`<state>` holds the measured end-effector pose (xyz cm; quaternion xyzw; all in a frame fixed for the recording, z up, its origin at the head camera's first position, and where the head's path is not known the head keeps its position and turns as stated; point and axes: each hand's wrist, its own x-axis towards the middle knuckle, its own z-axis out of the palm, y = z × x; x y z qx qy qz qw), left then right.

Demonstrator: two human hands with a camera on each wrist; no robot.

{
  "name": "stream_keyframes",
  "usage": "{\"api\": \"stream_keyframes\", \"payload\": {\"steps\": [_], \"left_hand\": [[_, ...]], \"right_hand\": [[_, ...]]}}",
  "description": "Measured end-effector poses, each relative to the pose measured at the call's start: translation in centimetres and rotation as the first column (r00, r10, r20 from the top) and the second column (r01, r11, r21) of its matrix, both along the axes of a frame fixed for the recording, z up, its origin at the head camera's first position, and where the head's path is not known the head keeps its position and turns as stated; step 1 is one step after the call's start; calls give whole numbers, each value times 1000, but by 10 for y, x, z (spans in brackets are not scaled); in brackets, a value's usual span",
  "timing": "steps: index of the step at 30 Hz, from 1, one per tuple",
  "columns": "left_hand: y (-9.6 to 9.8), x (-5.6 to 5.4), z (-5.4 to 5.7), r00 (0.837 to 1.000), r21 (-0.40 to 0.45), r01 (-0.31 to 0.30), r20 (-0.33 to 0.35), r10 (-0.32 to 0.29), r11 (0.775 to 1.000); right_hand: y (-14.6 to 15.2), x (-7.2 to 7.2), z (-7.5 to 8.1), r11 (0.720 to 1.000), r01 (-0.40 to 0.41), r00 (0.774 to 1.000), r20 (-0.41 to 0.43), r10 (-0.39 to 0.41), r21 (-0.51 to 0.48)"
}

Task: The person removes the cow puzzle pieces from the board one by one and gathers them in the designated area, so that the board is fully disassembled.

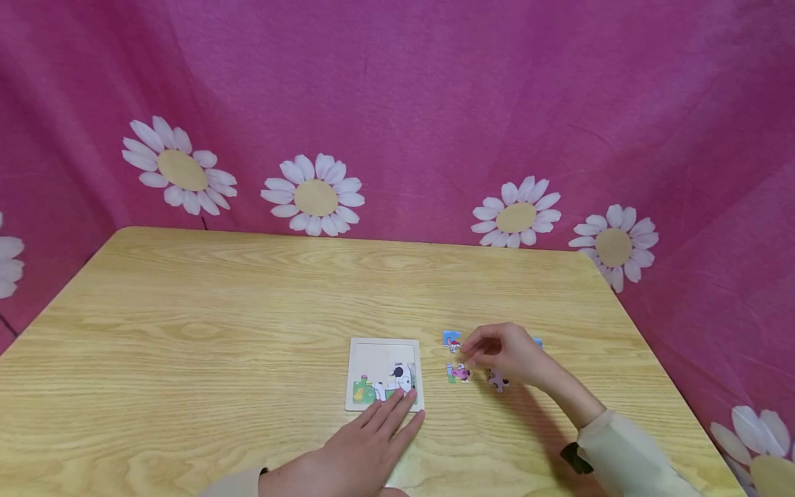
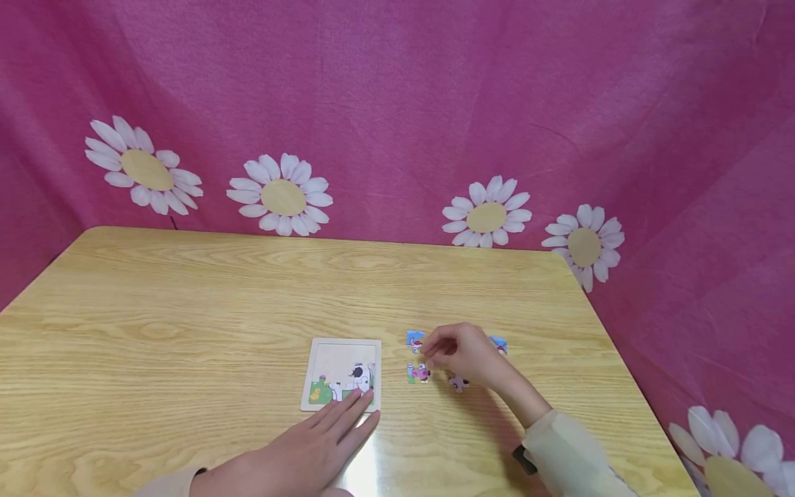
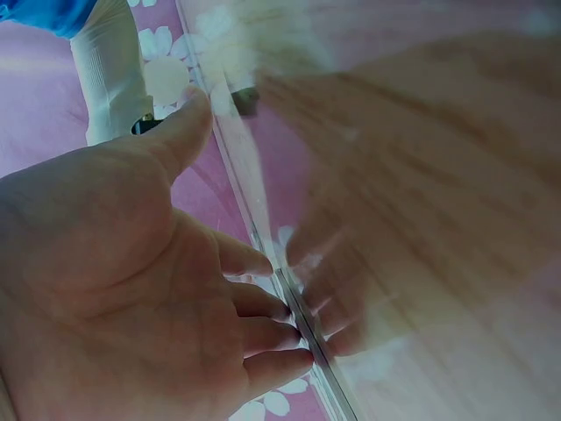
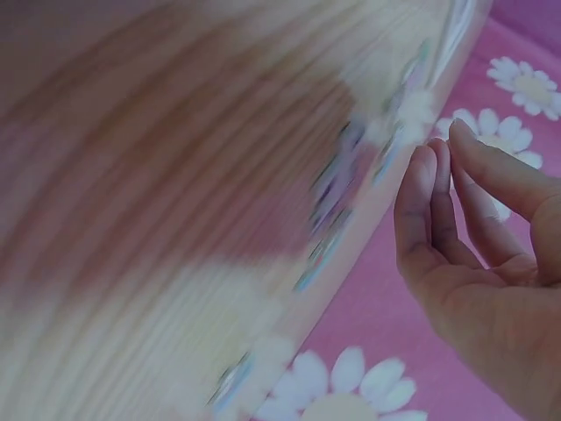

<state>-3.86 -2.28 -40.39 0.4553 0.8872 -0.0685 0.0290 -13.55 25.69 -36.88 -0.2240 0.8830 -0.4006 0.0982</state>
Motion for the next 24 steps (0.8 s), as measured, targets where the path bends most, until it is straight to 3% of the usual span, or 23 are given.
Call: {"api": "stream_keyframes", "payload": {"steps": [7,13,24], "left_hand": [[1,-1,0,999,-12,-12,31,12,1000],[1,-1,1,1000,-26,-8,25,9,1000],[0,-1,2,999,-22,-7,32,7,1000]], "right_hand": [[-42,-10,-3,994,-80,996,23,82,-70],[-71,-15,-3,990,-134,991,19,135,-46],[-89,-20,-6,981,-192,980,46,192,-14]]}}
